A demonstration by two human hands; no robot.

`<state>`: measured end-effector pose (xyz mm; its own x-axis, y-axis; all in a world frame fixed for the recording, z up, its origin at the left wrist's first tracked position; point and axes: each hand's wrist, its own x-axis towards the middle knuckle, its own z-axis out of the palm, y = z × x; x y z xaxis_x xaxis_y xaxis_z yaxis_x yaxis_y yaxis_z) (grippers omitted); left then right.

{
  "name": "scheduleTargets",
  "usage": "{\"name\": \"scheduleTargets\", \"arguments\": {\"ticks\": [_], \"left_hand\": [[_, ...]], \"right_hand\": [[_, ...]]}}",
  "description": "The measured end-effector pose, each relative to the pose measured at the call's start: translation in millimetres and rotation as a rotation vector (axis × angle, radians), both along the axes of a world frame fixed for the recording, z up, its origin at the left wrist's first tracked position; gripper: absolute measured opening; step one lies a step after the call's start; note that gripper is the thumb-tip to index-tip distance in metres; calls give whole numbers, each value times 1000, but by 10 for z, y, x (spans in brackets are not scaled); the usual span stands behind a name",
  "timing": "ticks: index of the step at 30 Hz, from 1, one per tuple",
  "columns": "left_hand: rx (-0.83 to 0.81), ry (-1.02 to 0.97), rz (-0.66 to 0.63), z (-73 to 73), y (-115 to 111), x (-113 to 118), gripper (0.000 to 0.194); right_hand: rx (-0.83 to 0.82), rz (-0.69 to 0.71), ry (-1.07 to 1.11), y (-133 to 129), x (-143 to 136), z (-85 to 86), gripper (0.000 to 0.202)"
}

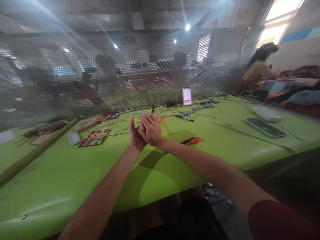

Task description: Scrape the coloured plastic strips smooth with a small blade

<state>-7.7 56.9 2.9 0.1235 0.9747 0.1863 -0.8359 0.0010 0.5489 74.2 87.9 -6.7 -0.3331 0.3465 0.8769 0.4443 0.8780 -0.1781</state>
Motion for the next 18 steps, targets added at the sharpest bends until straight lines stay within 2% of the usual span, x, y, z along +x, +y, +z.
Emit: {"name": "scheduleTargets", "arguments": {"ticks": [6, 10, 13, 18], "left_hand": [[34, -32, 63, 73, -50, 56, 51], [-19, -41, 56, 107, -54, 67, 53], [-93, -48, 90, 120, -25, 52, 49], [-216, -56, 224, 116, 3, 50, 34]], "right_hand": [[59, -141, -11, -55, 13, 87, 23], [29, -175, 12, -45, 0, 88, 22], [43, -135, -19, -24, -25, 45, 26], [99, -40, -135, 15, -67, -59, 31]]}}
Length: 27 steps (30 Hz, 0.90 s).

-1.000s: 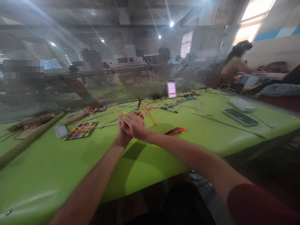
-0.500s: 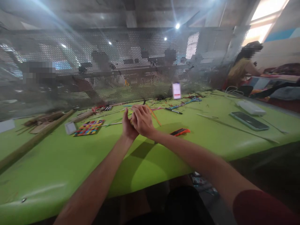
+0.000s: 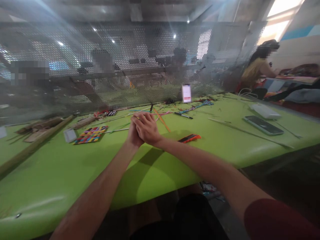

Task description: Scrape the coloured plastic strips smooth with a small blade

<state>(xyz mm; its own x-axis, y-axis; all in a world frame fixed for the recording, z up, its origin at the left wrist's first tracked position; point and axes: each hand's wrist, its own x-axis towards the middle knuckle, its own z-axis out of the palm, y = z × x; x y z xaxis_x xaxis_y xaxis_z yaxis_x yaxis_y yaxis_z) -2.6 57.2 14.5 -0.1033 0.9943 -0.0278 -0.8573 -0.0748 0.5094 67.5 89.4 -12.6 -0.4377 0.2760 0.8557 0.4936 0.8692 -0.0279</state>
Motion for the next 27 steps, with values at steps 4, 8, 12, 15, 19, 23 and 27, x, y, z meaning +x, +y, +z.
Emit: {"name": "scheduleTargets", "arguments": {"ticks": [4, 8, 12, 15, 19, 23, 27], "left_hand": [[-3, 21, 50, -29, -19, 22, 32], [-10, 76, 22, -88, -41, -2, 36], [-54, 105, 4, -140, 0, -32, 32], [-139, 110, -25, -164, 79, -18, 32], [-178, 114, -60, -182, 155, 3, 34], [-188, 105, -23, -168, 119, -28, 37], [-137, 117, -51, -137, 45, -100, 46]], "right_hand": [[9, 27, -41, 4, -4, -50, 34], [-2, 27, -41, -51, 4, -52, 35], [-29, 32, -75, -48, 5, -41, 33], [-137, 1, -129, 48, 8, -36, 27], [-211, -25, -93, 196, 66, -17, 22], [-122, 100, -116, 244, 148, 13, 22], [-50, 144, -176, 182, 153, 42, 23]]}}
